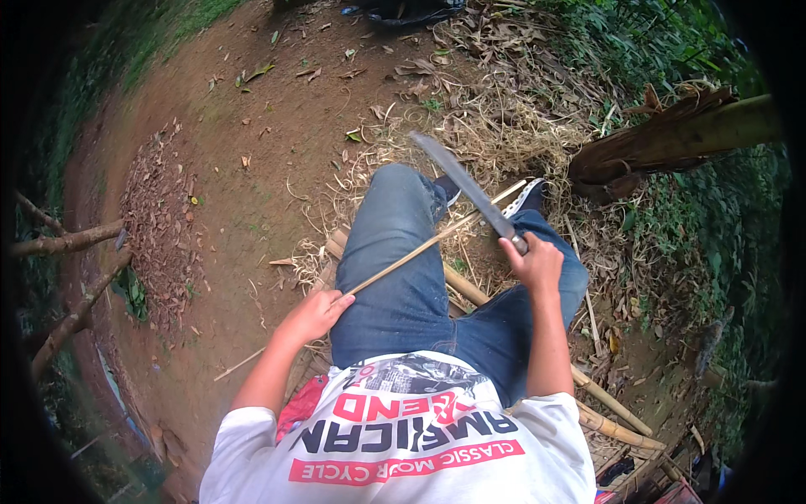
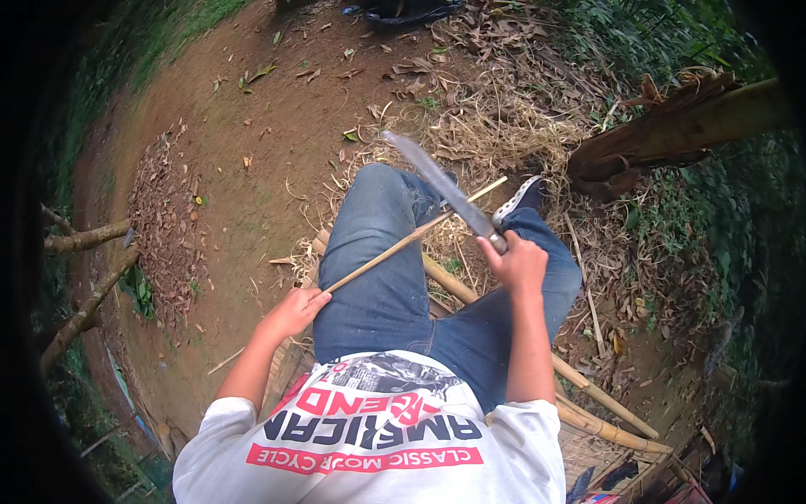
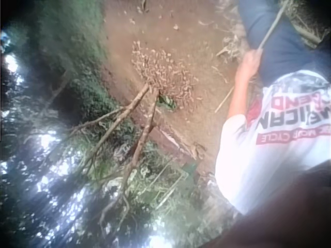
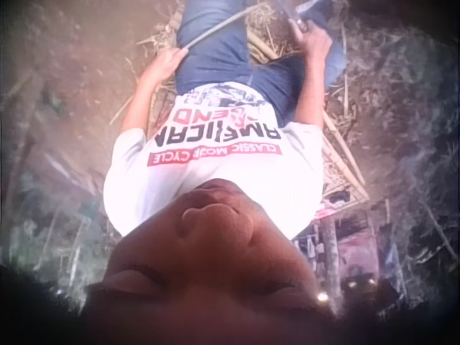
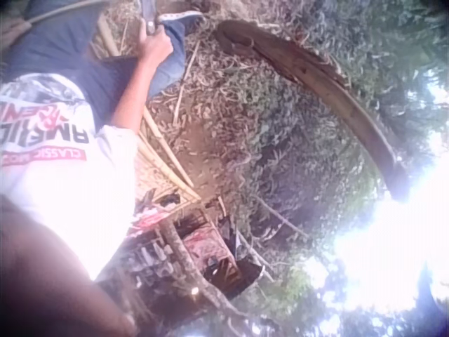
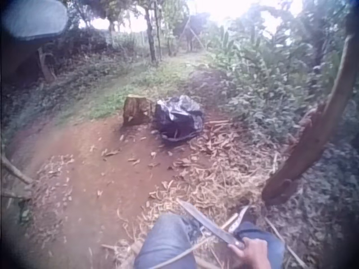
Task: The person shaves a long wood strip using a machete while sitting on a bamboo bench. They hold the wood with one hand and repeatedly pull the blade along its length to remove thin layers, rotating the piece to work on different sides.
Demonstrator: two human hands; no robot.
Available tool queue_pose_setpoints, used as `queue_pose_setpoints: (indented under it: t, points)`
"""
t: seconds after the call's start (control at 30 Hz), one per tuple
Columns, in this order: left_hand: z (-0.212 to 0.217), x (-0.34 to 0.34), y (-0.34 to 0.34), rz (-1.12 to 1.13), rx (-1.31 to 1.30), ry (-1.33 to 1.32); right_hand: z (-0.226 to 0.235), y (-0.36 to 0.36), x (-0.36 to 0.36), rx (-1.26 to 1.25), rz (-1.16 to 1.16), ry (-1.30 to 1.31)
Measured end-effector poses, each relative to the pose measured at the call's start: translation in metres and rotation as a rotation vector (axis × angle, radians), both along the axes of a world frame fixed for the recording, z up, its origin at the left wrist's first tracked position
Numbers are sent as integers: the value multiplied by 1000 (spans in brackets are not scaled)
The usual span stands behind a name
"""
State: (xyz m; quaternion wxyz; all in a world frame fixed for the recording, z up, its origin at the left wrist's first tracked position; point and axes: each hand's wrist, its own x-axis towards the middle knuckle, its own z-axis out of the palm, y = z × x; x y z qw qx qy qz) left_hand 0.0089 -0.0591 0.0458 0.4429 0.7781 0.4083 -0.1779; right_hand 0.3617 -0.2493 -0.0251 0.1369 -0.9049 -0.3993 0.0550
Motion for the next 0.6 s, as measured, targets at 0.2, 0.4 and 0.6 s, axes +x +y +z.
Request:
queue_pose_setpoints:
  t: [0.2,0.4,0.6]
  points:
    - [-5,1,3,-2,-20,-1,12,1,-2,18,-19,4]
    - [-15,-1,1,-22,14,-8,17,11,-14,105,-5,133]
    - [-12,0,1,-34,57,-21,17,23,-31,91,130,37]
